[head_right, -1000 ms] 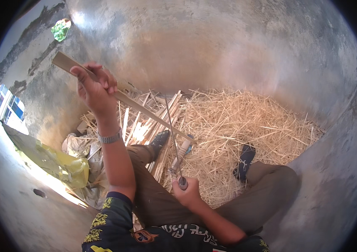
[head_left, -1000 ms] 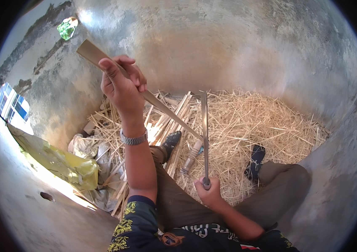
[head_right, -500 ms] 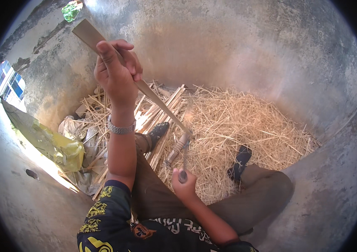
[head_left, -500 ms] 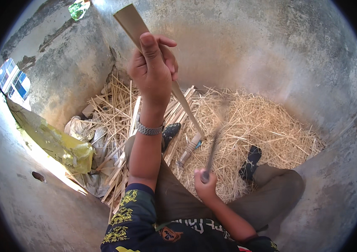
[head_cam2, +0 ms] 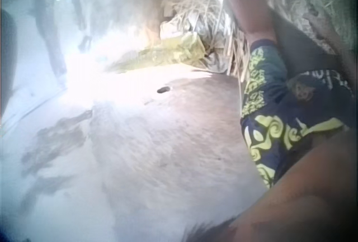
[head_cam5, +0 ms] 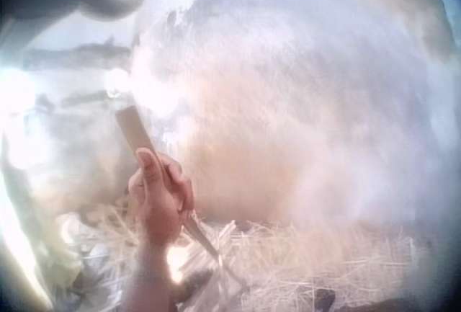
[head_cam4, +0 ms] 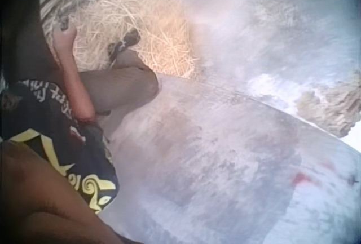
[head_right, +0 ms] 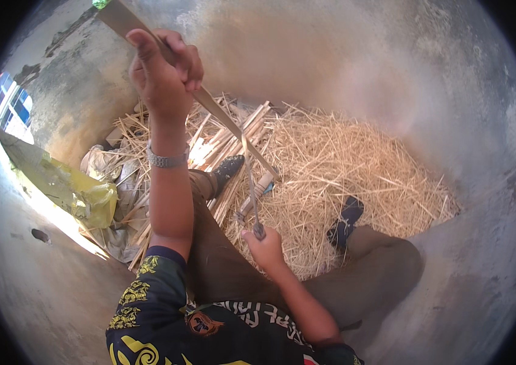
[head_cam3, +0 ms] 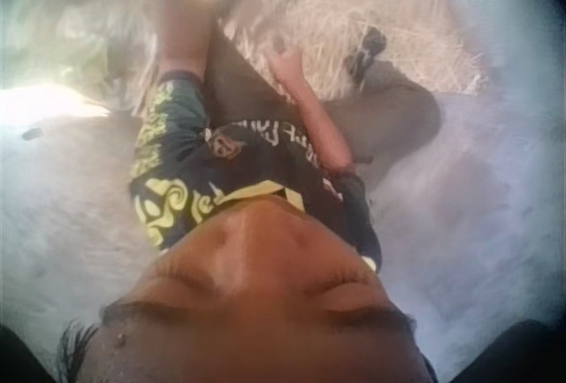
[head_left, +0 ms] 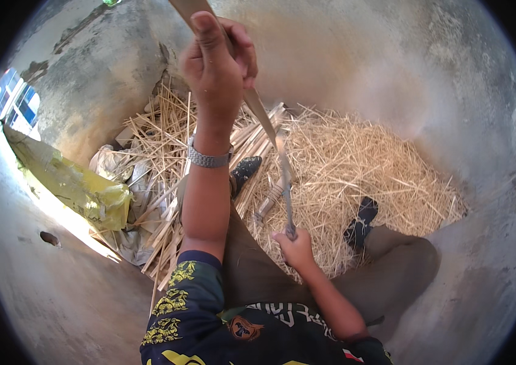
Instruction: The person sits on the floor and uses a knife to split a long bamboo strip into thinner slats. They hold the bamboo with one hand and use the knife to carefully shave and separate the material, creating a pile of finished slats.
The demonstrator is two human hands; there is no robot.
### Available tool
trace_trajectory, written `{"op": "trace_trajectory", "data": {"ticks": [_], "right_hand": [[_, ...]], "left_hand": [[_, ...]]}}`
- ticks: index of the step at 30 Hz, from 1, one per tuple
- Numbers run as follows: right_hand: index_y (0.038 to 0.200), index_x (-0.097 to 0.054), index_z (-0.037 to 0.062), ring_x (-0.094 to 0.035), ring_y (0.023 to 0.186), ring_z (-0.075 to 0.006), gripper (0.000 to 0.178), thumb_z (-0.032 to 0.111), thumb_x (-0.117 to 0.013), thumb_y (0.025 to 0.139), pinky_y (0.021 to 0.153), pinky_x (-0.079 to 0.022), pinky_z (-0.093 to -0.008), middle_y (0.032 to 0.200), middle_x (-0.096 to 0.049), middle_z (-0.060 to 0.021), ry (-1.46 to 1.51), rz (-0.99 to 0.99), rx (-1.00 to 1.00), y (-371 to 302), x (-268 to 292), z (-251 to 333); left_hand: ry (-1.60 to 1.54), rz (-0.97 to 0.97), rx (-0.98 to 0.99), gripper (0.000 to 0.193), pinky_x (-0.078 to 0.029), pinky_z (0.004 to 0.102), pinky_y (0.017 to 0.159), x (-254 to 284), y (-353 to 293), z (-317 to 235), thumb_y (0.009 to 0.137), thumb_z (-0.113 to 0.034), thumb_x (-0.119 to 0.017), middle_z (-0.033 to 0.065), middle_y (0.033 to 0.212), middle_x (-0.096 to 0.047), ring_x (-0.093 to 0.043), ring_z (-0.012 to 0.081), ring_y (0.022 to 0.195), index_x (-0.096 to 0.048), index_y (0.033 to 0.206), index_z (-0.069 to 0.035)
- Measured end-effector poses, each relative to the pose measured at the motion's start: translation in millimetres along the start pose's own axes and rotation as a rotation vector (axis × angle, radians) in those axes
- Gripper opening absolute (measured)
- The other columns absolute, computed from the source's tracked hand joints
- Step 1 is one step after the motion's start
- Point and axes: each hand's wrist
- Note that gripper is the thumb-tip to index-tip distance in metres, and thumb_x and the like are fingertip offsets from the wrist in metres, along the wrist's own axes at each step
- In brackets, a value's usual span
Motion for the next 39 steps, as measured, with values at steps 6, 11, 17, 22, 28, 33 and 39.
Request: {"op": "trace_trajectory", "data": {"ticks": [6,11,17,22,28,33,39], "right_hand": [[0.079,-0.049,0.0078,-0.043,0.036,-0.0100,0.027,0.014,-0.072,0.091,0.034,-0.036,-0.0279,0.053,-0.046,0.0004,0.372,0.008,-0.397,1.2,12.7,43.8],[0.068,-0.047,0.0091,-0.044,0.036,-0.0098,0.035,0.016,-0.069,0.093,0.038,-0.040,-0.0275,0.051,-0.047,-0.0003,0.348,0.068,-0.241,0.3,14.1,47.0],[0.064,-0.048,0.0089,-0.043,0.045,-0.0071,0.037,0.018,-0.070,0.093,0.044,-0.036,-0.0275,0.054,-0.049,0.0018,0.083,0.089,-0.268,3.6,6.3,28.7],[0.061,-0.045,0.0075,-0.040,0.054,-0.0051,0.041,0.016,-0.071,0.091,0.051,-0.032,-0.0286,0.056,-0.045,0.0041,0.000,-0.039,-0.033,-0.2,9.7,37.7],[0.074,-0.051,0.0082,-0.044,0.038,-0.0081,0.025,0.011,-0.070,0.090,0.037,-0.037,-0.0255,0.052,-0.049,0.0001,0.126,0.089,-0.204,7.8,11.1,17.8],[0.074,-0.049,0.0076,-0.044,0.037,-0.0094,0.024,0.006,-0.068,0.088,0.037,-0.038,-0.0264,0.053,-0.048,-0.0002,0.361,0.022,-0.360,8.4,27.5,58.5],[0.073,-0.050,0.0070,-0.046,0.037,-0.0104,0.024,0.007,-0.068,0.088,0.036,-0.039,-0.0278,0.052,-0.050,-0.0014,0.438,0.097,-0.295,4.4,18.0,42.3]], "left_hand": [[-0.022,0.021,-0.007,0.069,-0.036,0.0279,0.041,15.1,5.0,3.6,0.095,-0.074,-0.039,0.0016,0.054,-0.038,-0.042,0.0134,0.042,-0.050,0.093,-0.007],[-0.080,-0.154,0.096,0.067,-0.033,0.0263,0.045,-0.4,9.0,7.5,0.094,-0.076,-0.040,0.0012,0.059,-0.038,-0.041,0.0134,0.050,-0.046,0.093,-0.010],[-0.067,-0.075,0.116,0.068,-0.024,0.0255,0.045,11.1,7.4,7.0,0.091,-0.080,-0.041,-0.0013,0.059,-0.031,-0.029,0.0105,0.048,-0.046,0.091,-0.012],[-0.118,-0.043,0.176,0.071,-0.019,0.0254,0.043,-0.7,2.4,2.9,0.089,-0.083,-0.038,-0.0019,0.056,-0.028,-0.023,0.0094,0.045,-0.046,0.089,-0.013],[-0.134,-0.012,0.170,0.071,-0.016,0.0266,0.042,-17.2,-1.5,-1.3,0.089,-0.084,-0.036,-0.0027,0.053,-0.027,-0.020,0.0094,0.043,-0.045,0.086,-0.014],[-0.200,0.020,0.185,0.071,-0.014,0.0272,0.041,-9.7,-1.7,1.1,0.089,-0.084,-0.036,-0.0034,0.053,-0.027,-0.019,0.0089,0.043,-0.045,0.086,-0.014],[-0.190,0.018,0.180,0.070,-0.013,0.0271,0.042,-18.3,0.1,2.9,0.090,-0.084,-0.035,-0.0033,0.052,-0.026,-0.018,0.0091,0.043,-0.043,0.084,-0.015]]}}
Point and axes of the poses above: each hand's wrist, its own y-axis towards the middle knuckle, its own x-axis out of the back of the hand, z = x × y
